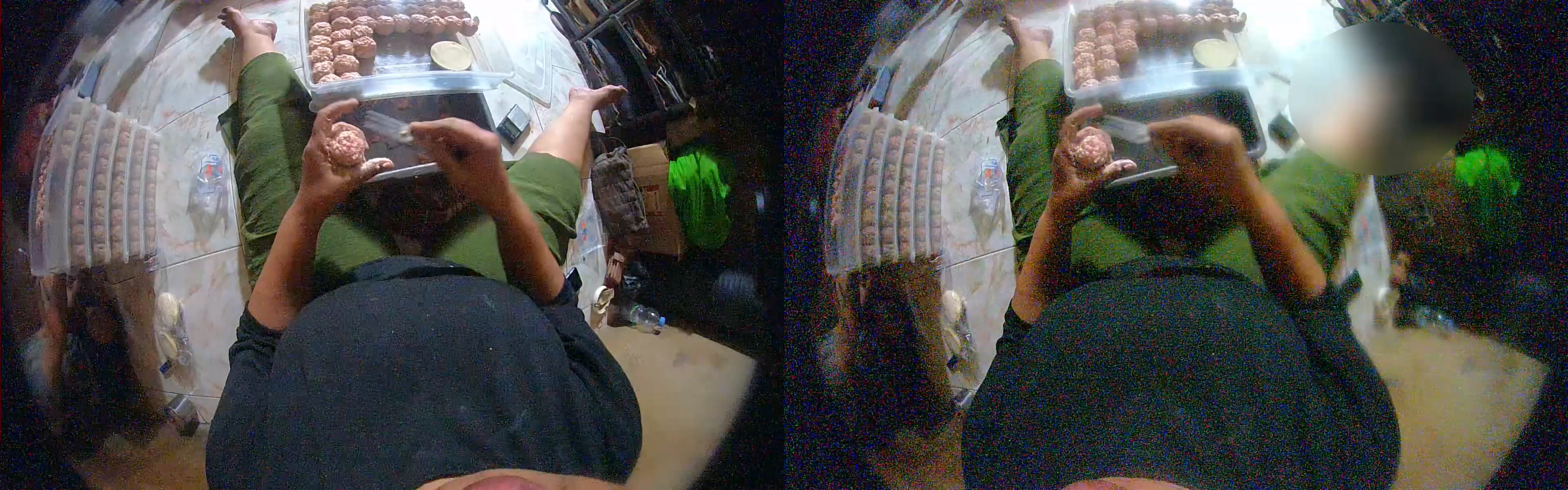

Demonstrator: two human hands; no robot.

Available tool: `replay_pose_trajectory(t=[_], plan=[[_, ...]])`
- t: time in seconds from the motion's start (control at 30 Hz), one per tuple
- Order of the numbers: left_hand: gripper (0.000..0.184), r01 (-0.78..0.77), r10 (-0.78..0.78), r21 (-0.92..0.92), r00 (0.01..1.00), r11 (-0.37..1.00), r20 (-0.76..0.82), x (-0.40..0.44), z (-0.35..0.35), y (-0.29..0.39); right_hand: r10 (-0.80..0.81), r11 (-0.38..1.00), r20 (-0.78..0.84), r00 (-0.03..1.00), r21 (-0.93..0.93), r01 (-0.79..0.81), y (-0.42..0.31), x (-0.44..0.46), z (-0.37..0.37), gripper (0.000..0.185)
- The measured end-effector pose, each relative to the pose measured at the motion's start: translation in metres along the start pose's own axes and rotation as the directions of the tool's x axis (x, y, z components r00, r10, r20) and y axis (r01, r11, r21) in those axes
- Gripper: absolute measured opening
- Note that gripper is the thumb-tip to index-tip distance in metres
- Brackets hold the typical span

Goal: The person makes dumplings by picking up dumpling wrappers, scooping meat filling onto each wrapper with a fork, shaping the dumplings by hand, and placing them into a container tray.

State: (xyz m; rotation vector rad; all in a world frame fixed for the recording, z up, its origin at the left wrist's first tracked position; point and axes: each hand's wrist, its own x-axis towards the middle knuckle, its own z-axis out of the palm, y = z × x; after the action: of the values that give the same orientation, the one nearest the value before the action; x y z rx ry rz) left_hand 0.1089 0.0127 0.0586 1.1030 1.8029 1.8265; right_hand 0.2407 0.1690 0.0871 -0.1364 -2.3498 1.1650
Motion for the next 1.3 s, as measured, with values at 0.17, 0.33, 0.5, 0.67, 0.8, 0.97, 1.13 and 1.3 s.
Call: replay_pose_trajectory(t=[0.17, 0.33, 0.5, 0.67, 0.8, 0.97, 1.13, 1.3], plan=[[0.069, 0.051, -0.052, 0.006, 0.992, 0.999, 0.116, 0.004, -0.014, -0.035, 0.303, 0.931, 0.170, 0.938, -0.264, -0.253, 0.046, 0.001, -0.025, 0.025], [0.102, 0.112, -0.076, -0.202, 0.981, 0.973, 0.181, 0.006, -0.010, -0.035, 0.027, 0.942, 0.202, 0.979, -0.333, 0.043, 0.052, 0.019, 0.000, 0.049], [0.125, 0.310, -0.223, -0.313, 0.932, 0.898, 0.285, 0.009, -0.012, -0.052, -0.005, 0.990, 0.249, 0.968, -0.134, 0.039, 0.023, 0.035, 0.058, 0.071], [0.123, 0.282, -0.174, -0.263, 0.913, 0.923, 0.370, 0.010, -0.019, -0.042, 0.090, 0.995, 0.241, 0.966, -0.056, -0.079, 0.024, 0.042, 0.073, 0.064], [0.087, 0.353, -0.254, -0.363, 0.922, 0.862, 0.293, 0.017, -0.032, -0.039, 0.154, 0.982, 0.187, 0.970, 0.081, -0.171, 0.036, 0.060, 0.054, 0.071], [0.012, 0.285, -0.215, -0.525, 0.958, 0.802, 0.192, 0.026, -0.059, -0.076, 0.026, 0.990, 0.041, 0.999, -0.142, -0.020, 0.069, 0.128, 0.010, 0.063], [0.029, 0.336, -0.294, -0.518, 0.942, 0.787, 0.165, 0.032, -0.061, -0.071, 0.154, 0.929, 0.175, 0.973, -0.360, -0.082, 0.124, 0.163, 0.029, 0.056], [0.043, 0.352, -0.310, -0.553, 0.935, 0.755, 0.172, 0.031, -0.062, -0.076, 0.334, 0.892, 0.205, 0.920, -0.385, -0.237, 0.137, 0.177, 0.060, 0.063]])
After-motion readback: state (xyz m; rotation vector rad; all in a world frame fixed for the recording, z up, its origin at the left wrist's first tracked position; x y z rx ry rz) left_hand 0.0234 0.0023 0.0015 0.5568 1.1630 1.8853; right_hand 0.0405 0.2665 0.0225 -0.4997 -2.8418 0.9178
